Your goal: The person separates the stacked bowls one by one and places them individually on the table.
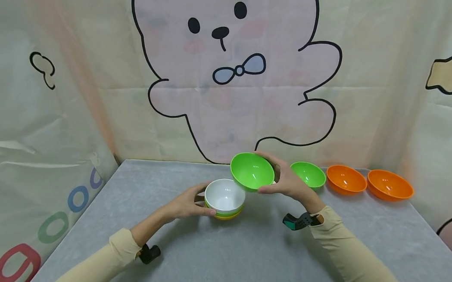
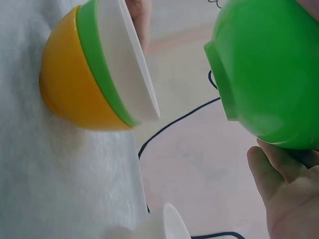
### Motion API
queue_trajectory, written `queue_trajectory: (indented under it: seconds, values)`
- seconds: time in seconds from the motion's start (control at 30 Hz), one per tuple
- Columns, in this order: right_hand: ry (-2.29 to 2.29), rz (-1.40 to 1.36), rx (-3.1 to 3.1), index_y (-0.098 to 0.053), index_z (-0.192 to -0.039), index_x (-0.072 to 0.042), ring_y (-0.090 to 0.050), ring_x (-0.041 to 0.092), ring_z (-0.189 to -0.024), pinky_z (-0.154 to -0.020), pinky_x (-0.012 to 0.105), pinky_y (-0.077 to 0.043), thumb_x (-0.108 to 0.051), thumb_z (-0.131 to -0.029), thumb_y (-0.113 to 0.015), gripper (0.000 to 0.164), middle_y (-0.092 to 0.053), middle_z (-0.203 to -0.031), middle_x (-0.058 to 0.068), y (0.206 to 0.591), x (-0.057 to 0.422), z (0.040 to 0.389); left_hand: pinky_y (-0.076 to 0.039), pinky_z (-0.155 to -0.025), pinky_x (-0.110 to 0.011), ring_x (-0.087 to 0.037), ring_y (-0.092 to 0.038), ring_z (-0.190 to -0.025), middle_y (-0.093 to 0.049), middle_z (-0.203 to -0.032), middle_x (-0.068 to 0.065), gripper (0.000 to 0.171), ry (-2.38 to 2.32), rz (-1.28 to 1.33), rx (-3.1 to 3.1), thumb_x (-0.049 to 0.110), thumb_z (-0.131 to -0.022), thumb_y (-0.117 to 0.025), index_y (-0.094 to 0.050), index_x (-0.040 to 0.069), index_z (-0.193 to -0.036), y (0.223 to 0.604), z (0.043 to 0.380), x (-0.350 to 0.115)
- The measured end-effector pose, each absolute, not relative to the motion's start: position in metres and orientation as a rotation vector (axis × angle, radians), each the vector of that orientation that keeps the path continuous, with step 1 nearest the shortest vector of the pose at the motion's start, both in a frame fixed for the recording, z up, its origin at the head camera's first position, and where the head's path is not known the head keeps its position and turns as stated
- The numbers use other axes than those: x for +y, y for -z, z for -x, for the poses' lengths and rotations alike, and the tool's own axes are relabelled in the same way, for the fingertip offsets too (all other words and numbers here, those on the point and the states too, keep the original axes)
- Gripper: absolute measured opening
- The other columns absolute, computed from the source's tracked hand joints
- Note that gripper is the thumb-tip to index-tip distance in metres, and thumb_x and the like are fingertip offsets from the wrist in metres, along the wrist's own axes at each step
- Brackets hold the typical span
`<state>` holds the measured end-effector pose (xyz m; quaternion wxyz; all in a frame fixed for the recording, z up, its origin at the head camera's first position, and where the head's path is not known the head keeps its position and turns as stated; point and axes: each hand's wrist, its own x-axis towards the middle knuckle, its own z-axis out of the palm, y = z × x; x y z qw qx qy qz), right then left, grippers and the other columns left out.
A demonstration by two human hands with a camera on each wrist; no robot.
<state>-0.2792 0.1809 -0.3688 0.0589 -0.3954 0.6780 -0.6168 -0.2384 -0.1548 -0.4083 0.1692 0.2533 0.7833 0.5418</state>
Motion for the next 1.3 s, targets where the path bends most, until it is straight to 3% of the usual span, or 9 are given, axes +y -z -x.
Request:
queue_trajectory:
  seconds: [0.2,0.5,0.9,1.3]
  values:
    - [1.814,1.118,2.214,-0.039,-0.155,-0.005,-0.046,0.034,-0.126,-0.093,0.036,-0.054,-0.004,-0.077,-0.089,0.093,-0.042,-0.152,0.012,0.367,0.199,0.274,-0.042,-0.108,-0.048,-0.039,-0.043,-0.137,-0.044,-0.149,-0.014,0.087,-1.520,-0.724,2.224,0.014,-0.087,-0.083,-0.033,0.002,-0.157,0.404,0.238,-0.154]
    - [1.808,1.104,2.250,-0.036,-0.154,0.001,-0.045,0.033,-0.127,-0.095,0.032,-0.052,0.003,-0.076,-0.087,0.094,-0.040,-0.152,0.016,0.375,0.222,0.272,-0.047,-0.103,-0.047,-0.041,-0.046,-0.135,-0.044,-0.150,-0.014,0.089,-1.499,-0.682,2.254,0.019,-0.087,-0.084,-0.032,0.005,-0.158,0.404,0.235,-0.154]
    - [1.678,1.035,2.431,-0.043,-0.151,-0.002,-0.045,0.034,-0.124,-0.096,0.027,-0.049,-0.001,-0.073,-0.091,0.092,-0.046,-0.147,0.015,0.386,0.245,0.263,-0.049,-0.101,-0.047,-0.042,-0.048,-0.132,-0.043,-0.151,-0.016,0.090,-1.506,-0.691,2.252,0.020,-0.087,-0.084,-0.032,0.005,-0.158,0.405,0.234,-0.154]
    - [1.589,0.931,2.596,-0.043,-0.152,-0.005,-0.047,0.030,-0.121,-0.091,0.025,-0.052,-0.002,-0.074,-0.091,0.091,-0.040,-0.150,0.013,0.392,0.279,0.248,-0.050,-0.099,-0.044,-0.039,-0.050,-0.131,-0.045,-0.149,-0.014,0.089,-1.513,-0.703,2.243,0.020,-0.087,-0.084,-0.033,0.006,-0.158,0.409,0.236,-0.155]
